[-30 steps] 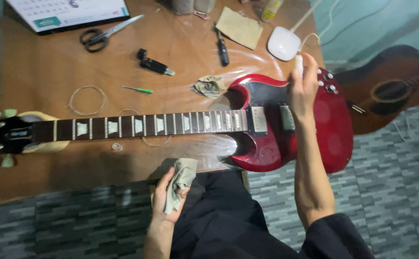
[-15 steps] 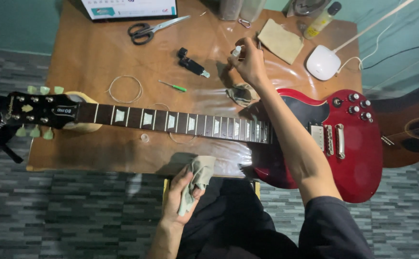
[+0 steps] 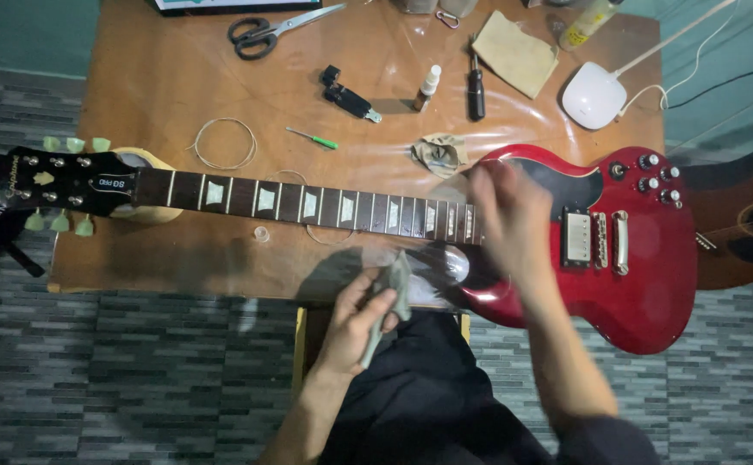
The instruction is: Polishing the neck and body of an electric guitar using a cloth and liquid polish.
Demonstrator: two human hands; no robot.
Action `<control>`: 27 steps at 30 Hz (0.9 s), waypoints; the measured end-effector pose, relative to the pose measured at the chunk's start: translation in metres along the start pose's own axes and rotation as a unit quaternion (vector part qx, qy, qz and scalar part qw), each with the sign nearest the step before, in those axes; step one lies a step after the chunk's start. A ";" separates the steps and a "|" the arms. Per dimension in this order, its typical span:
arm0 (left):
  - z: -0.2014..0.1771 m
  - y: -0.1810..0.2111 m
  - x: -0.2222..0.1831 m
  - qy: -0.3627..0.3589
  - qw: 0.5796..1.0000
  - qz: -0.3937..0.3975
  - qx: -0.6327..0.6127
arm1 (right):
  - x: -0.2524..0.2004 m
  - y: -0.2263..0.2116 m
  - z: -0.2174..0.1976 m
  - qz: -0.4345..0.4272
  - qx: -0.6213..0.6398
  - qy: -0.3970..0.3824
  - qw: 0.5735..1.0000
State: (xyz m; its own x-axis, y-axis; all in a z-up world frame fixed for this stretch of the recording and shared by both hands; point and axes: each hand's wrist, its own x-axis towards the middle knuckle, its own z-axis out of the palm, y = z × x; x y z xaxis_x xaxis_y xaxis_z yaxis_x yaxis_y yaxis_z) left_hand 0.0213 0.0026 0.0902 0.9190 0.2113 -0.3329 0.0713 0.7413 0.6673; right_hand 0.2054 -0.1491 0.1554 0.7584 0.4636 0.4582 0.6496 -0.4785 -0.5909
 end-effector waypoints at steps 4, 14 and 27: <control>-0.006 -0.014 0.001 -0.093 0.969 0.032 0.228 | -0.075 -0.061 0.013 0.313 0.288 -0.171 0.889; -0.004 -0.042 -0.012 -0.228 0.961 -0.114 0.111 | -0.170 -0.046 -0.003 0.094 0.091 0.035 0.991; 0.093 0.062 0.204 0.092 0.755 0.202 0.617 | -0.175 -0.054 -0.038 0.164 0.109 0.075 0.977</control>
State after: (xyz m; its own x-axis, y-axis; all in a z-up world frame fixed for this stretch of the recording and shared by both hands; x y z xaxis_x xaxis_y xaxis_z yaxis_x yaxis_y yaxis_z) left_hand 0.2490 0.0325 0.1261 0.9009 0.4309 0.0525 0.2110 -0.5402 0.8147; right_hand 0.0397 -0.2325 0.1319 0.9343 0.1895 0.3019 0.3545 -0.4055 -0.8426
